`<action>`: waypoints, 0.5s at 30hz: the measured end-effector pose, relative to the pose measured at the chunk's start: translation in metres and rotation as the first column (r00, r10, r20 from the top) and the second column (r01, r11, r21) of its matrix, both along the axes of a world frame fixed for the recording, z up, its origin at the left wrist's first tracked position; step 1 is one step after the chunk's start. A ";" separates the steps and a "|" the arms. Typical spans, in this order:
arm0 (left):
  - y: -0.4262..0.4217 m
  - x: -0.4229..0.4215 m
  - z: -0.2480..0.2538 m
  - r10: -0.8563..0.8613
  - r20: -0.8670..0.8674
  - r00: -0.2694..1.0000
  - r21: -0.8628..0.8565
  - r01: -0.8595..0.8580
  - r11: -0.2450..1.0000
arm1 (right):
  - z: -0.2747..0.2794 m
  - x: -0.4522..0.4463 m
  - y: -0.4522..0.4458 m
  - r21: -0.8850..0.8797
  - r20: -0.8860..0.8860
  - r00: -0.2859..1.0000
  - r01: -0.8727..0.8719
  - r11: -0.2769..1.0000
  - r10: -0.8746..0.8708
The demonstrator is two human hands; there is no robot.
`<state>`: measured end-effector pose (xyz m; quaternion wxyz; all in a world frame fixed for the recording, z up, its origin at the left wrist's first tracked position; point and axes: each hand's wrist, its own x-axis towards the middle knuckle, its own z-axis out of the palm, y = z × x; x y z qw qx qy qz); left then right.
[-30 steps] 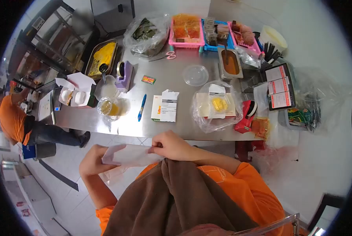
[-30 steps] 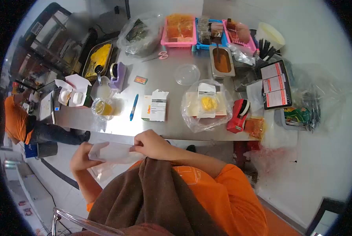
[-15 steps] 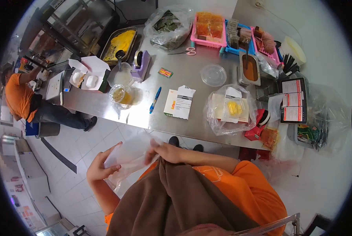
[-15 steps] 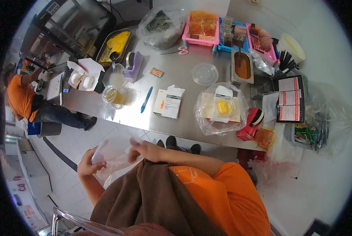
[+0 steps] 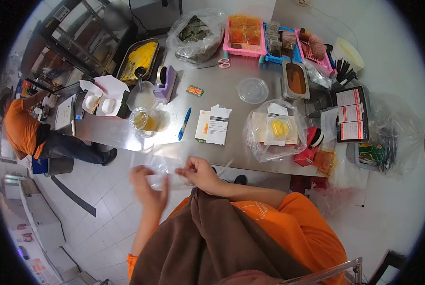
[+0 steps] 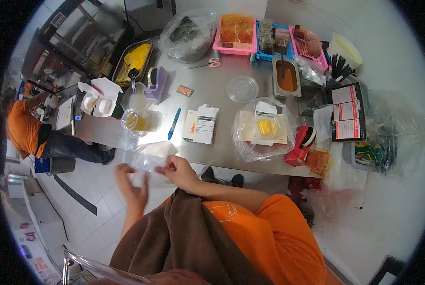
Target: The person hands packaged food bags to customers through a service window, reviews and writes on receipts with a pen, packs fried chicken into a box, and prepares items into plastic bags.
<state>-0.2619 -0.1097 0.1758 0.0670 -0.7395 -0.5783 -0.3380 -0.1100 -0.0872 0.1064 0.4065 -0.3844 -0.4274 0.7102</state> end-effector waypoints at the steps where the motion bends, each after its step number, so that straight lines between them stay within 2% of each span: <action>1: -0.007 0.013 -0.004 -0.103 0.137 0.985 -0.230 0.133 0.964 | 0.003 -0.003 -0.002 -0.080 -0.042 0.988 0.142 0.987 -0.145; 2: -0.008 0.025 -0.017 -0.061 0.356 0.932 -0.415 0.217 0.884 | -0.023 -0.016 -0.003 -0.052 -0.070 0.965 0.248 0.967 -0.252; 3: -0.008 0.032 -0.030 0.029 0.544 0.838 -0.555 0.334 0.762 | -0.017 -0.013 -0.002 -0.103 -0.054 0.974 0.215 0.971 -0.221; 5: -0.007 0.035 -0.038 0.013 0.568 0.823 -0.493 0.327 0.807 | 0.002 -0.001 -0.003 -0.205 -0.028 0.986 0.153 0.967 -0.162; 6: -0.008 0.035 -0.040 0.004 0.581 0.814 -0.461 0.325 0.825 | -0.011 0.002 -0.003 -0.111 -0.029 0.993 0.108 0.988 -0.111; 7: -0.009 0.034 -0.042 0.084 0.718 0.691 -0.446 0.364 0.818 | -0.010 -0.002 -0.003 -0.008 -0.087 0.983 0.163 0.987 -0.163; 9: -0.014 0.027 -0.046 0.243 0.898 0.366 -0.394 0.427 0.814 | 0.003 -0.013 -0.002 0.186 -0.215 0.948 0.277 0.943 -0.236; 10: -0.016 0.022 -0.044 0.383 0.891 0.245 -0.452 0.391 0.802 | 0.011 0.005 0.002 0.225 0.071 0.997 -0.012 0.974 -0.004; 11: -0.016 0.016 -0.040 0.428 0.901 0.065 -0.409 0.456 0.791 | 0.008 0.010 0.006 0.359 0.165 0.986 -0.047 0.932 -0.014; 13: -0.014 0.002 -0.029 0.503 0.817 -0.283 -0.286 0.558 0.779 | 0.002 0.018 0.013 0.592 0.337 0.939 -0.148 0.793 -0.076; 14: -0.010 -0.003 -0.020 0.551 0.779 -0.298 -0.386 0.464 0.797 | 0.010 0.032 0.019 0.361 0.141 0.987 -0.122 0.925 0.076; 15: -0.008 -0.017 -0.028 0.530 0.748 -0.398 -0.388 0.386 0.837 | 0.001 0.038 0.021 0.401 0.244 0.970 -0.102 0.911 0.001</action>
